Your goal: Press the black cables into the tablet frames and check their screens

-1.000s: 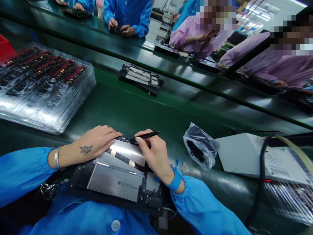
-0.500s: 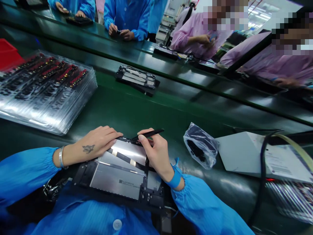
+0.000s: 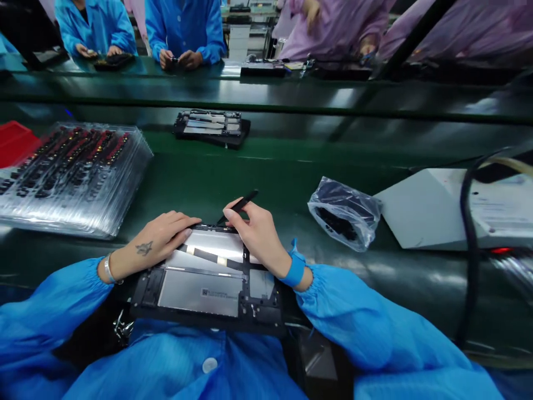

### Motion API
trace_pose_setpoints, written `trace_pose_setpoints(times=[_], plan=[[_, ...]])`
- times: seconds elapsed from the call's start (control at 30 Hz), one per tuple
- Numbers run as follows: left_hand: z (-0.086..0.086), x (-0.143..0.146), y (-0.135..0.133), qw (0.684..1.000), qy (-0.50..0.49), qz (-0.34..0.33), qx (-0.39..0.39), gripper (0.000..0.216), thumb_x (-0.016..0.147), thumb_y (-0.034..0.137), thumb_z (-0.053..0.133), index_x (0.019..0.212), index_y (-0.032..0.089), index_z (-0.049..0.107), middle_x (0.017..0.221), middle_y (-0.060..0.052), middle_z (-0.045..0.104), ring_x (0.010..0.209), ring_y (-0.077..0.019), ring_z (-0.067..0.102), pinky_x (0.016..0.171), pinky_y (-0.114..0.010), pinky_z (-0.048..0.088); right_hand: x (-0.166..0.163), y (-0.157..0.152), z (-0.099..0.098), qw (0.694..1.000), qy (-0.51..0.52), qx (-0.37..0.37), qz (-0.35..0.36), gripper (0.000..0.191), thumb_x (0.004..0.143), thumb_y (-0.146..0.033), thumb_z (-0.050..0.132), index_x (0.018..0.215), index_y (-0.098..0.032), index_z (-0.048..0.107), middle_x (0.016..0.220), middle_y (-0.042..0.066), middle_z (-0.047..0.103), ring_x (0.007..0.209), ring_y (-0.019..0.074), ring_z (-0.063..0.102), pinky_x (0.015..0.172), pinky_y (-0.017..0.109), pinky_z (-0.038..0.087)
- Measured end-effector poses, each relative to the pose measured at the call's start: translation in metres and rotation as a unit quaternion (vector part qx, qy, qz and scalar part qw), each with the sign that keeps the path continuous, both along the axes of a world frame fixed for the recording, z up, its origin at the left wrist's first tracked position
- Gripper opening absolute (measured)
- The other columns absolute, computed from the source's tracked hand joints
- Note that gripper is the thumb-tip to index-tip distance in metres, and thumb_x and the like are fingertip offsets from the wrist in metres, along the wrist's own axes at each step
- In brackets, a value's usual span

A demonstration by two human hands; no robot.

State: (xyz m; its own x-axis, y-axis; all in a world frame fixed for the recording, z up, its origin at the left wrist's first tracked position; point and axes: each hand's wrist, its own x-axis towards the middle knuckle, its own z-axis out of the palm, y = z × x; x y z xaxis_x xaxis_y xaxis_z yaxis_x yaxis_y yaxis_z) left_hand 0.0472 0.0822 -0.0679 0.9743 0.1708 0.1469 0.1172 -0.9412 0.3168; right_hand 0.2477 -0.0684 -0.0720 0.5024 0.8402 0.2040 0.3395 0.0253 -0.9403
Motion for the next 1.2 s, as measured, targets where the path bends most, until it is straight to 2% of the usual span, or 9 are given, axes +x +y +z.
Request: trace_pose_setpoints(times=[0.33,0.7,1.0,1.2], plan=[[0.006,0.001,0.001,1.0,-0.001,0.006,-0.001,0.035,0.106,0.027,0.038,0.132,0.014,0.058,0.114,-0.009,0.067,0.101,-0.0202,0.059,0.09,-0.037,0.049,0.001,0.003,-0.003,1.0,-0.022,0.016,0.007,0.02,0.093,-0.038,0.06,0.09,-0.019,0.066,0.09,0.005,0.07,0.074,0.0189,0.07,0.068,0.034,0.061],[0.004,0.0,0.002,1.0,-0.001,0.003,-0.006,0.035,0.105,0.027,0.038,0.133,0.016,0.057,0.113,-0.009,0.066,0.102,-0.0208,0.059,0.091,-0.037,0.049,0.0,0.002,-0.001,0.999,-0.049,0.015,0.015,0.019,0.094,-0.036,0.058,0.09,-0.019,0.067,0.091,0.005,0.07,0.079,0.0199,0.069,0.068,0.033,0.059],[0.004,0.0,-0.001,1.0,-0.007,0.003,-0.008,0.033,0.105,0.025,0.04,0.129,0.014,0.059,0.112,-0.009,0.067,0.1,-0.0214,0.059,0.091,-0.039,0.049,-0.006,-0.004,0.006,0.984,-0.174,0.031,0.034,0.018,0.096,-0.028,0.056,0.084,-0.02,0.067,0.094,0.005,0.072,0.083,0.0196,0.067,0.077,0.033,0.054],[0.002,0.0,0.0,1.0,0.0,0.005,-0.001,0.033,0.105,0.024,0.04,0.132,0.014,0.057,0.11,-0.009,0.066,0.099,-0.021,0.058,0.09,-0.038,0.049,-0.009,-0.006,0.007,0.975,-0.213,0.039,0.047,0.01,0.097,-0.023,0.058,0.093,-0.02,0.067,0.091,0.004,0.069,0.081,0.0183,0.065,0.078,0.032,0.053]])
